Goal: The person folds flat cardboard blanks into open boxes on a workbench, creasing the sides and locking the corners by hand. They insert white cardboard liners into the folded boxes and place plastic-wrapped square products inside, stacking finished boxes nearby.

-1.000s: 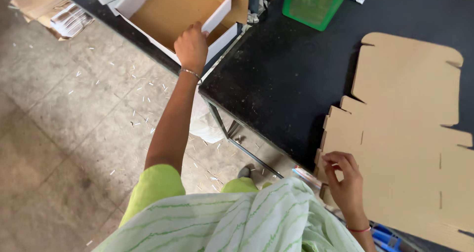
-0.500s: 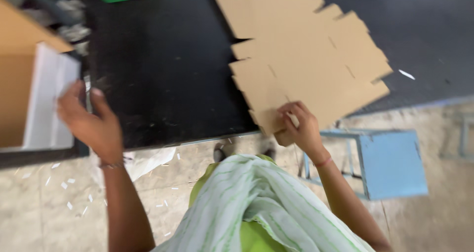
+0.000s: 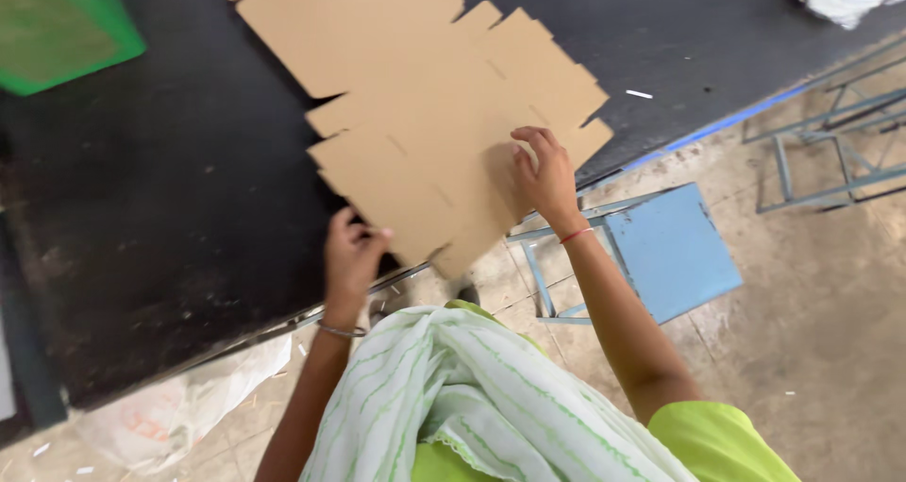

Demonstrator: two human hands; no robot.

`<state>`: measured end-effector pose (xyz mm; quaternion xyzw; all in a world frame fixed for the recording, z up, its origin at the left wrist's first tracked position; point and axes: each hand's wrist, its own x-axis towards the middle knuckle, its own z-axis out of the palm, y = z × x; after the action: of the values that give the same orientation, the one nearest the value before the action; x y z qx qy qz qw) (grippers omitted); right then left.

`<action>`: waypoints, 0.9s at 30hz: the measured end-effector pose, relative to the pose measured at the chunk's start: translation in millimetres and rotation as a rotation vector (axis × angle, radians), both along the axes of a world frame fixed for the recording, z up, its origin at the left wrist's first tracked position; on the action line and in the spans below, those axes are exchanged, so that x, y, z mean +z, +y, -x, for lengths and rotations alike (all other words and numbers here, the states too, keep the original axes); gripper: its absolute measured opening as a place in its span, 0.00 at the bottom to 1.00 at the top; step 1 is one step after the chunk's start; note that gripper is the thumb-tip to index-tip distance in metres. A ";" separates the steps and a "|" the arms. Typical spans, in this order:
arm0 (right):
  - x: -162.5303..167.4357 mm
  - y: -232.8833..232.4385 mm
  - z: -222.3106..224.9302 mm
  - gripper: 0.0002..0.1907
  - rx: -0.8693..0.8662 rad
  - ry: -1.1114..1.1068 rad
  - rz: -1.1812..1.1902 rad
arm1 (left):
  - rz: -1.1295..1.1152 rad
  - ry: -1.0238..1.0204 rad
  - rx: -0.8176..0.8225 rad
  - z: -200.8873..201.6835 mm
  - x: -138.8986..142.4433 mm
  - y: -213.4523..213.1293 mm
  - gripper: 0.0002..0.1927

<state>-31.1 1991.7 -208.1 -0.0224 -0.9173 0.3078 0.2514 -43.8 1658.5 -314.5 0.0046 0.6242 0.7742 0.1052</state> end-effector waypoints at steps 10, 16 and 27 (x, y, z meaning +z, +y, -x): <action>-37.5 209.9 27.8 0.18 -0.177 0.066 -0.544 | 0.186 0.092 0.278 66.9 18.4 -49.3 0.21; -11.3 212.4 -8.2 0.36 -0.461 -0.435 -0.279 | 0.582 0.222 0.470 34.5 47.8 -35.9 0.19; -42.8 107.5 -2.3 0.31 -0.016 -0.109 0.130 | 0.868 0.407 0.497 -3.2 38.1 -2.9 0.32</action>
<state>-28.8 2099.2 -250.9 -0.0626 -0.9075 0.3630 0.2018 -40.6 1655.6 -276.4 -0.0372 0.8767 0.4301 -0.2122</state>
